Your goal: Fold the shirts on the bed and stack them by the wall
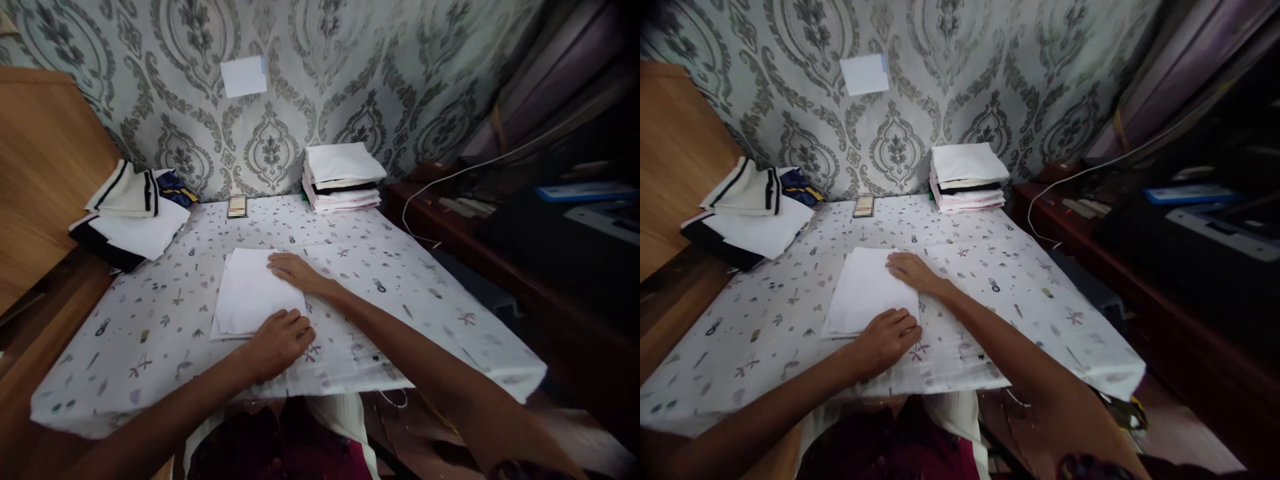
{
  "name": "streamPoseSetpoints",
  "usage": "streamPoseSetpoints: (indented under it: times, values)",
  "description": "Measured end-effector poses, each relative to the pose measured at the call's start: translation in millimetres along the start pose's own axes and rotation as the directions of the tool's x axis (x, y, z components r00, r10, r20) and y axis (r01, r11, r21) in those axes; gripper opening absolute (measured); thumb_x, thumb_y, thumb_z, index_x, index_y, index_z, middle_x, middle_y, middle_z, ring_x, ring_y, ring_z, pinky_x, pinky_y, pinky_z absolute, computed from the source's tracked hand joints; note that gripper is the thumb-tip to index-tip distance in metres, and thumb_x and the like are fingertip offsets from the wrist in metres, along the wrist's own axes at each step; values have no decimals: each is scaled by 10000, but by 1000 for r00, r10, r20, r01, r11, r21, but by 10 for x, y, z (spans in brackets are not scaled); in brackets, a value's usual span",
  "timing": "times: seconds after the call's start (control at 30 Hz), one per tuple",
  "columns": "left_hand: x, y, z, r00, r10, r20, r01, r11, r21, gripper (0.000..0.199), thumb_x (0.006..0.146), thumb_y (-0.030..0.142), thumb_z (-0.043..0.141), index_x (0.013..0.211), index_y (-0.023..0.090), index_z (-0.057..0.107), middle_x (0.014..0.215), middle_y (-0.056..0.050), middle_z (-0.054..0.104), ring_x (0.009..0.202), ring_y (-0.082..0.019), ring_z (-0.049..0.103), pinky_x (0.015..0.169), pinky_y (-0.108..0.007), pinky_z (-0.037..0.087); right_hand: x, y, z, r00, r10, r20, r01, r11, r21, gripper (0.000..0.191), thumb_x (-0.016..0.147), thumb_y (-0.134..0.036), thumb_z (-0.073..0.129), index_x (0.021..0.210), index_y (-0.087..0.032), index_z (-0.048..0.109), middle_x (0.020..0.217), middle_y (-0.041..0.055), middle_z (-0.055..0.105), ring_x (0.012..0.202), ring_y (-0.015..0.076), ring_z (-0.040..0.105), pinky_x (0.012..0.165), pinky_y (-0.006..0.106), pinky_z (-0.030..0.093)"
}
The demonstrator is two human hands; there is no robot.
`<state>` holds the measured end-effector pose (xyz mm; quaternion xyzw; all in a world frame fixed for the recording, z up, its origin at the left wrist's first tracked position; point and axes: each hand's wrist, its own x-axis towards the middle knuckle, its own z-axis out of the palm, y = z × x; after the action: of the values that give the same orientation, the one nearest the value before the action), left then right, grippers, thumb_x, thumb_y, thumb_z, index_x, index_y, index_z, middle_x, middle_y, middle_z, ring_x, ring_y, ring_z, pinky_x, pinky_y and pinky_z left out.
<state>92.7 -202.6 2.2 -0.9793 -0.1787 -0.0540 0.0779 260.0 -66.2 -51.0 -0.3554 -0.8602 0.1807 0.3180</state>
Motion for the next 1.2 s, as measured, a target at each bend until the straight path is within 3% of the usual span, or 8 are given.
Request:
streamPoseSetpoints:
  times: [0.1,0.2,0.43,0.6,0.8,1.0,1.1,1.2]
  values:
    - [-182,9,-28,985,-172,-19,171,985,-12,185,979,216,481,1141,174,561,1051,-95,634,957,-238,566,815,-391,464,-33,31,-82,998,46,-47,-44,999,25,326,942,-187,487,1195,-188,692,1322,106,663,1299,199,562,1127,439,416]
    - [-341,-22,-84,936,-346,69,346,938,17,246,932,190,530,1177,181,539,1111,-107,623,1006,-271,565,829,-426,480,-87,125,-262,995,77,-62,-79,997,-26,498,842,-36,436,1245,-211,671,1351,84,647,1304,201,559,1130,460,413]
    - [-264,18,-194,892,-360,272,321,930,178,699,605,15,732,1259,103,500,1170,-172,594,1006,-304,560,742,-395,531,-133,237,-574,990,60,129,-25,965,-260,601,834,3,425,1377,-202,578,1404,116,601,1323,225,537,1097,467,437]
    - [-188,36,-85,895,-430,121,387,881,273,391,789,15,576,1161,135,565,1060,-130,632,939,-275,602,702,-376,540,-67,166,-493,991,32,133,7,958,-285,515,881,-81,470,1375,-184,570,1403,148,584,1304,248,547,1067,463,457]
    - [-265,-132,-36,898,-435,-61,439,880,180,335,849,3,462,1115,159,594,1043,-115,681,932,-264,632,692,-363,544,-48,255,-428,994,73,78,-64,992,-110,535,853,-129,558,1386,-180,555,1403,146,579,1312,256,529,1109,459,402]
    - [-378,-409,-430,721,-662,-206,591,742,-316,288,934,203,404,1103,206,637,971,-64,733,810,-220,671,639,-294,500,48,220,-386,955,296,22,-284,890,356,627,589,-315,870,1185,-210,709,1423,131,561,1344,320,490,1128,466,364]
    - [-411,-542,-744,594,-796,-113,594,529,-605,325,927,406,458,1092,207,656,799,-11,713,667,-193,639,590,-268,474,130,85,-285,905,422,48,-353,685,637,575,459,-321,928,995,-198,761,1326,112,644,1309,336,519,1126,469,363]
    - [-410,-682,-1000,465,-885,-1,470,248,-847,428,813,542,623,1030,177,676,773,-13,715,669,-202,648,589,-267,497,147,-83,-214,882,468,54,-303,476,826,536,582,-437,872,1037,-194,730,1150,82,732,1115,277,650,1026,448,471]
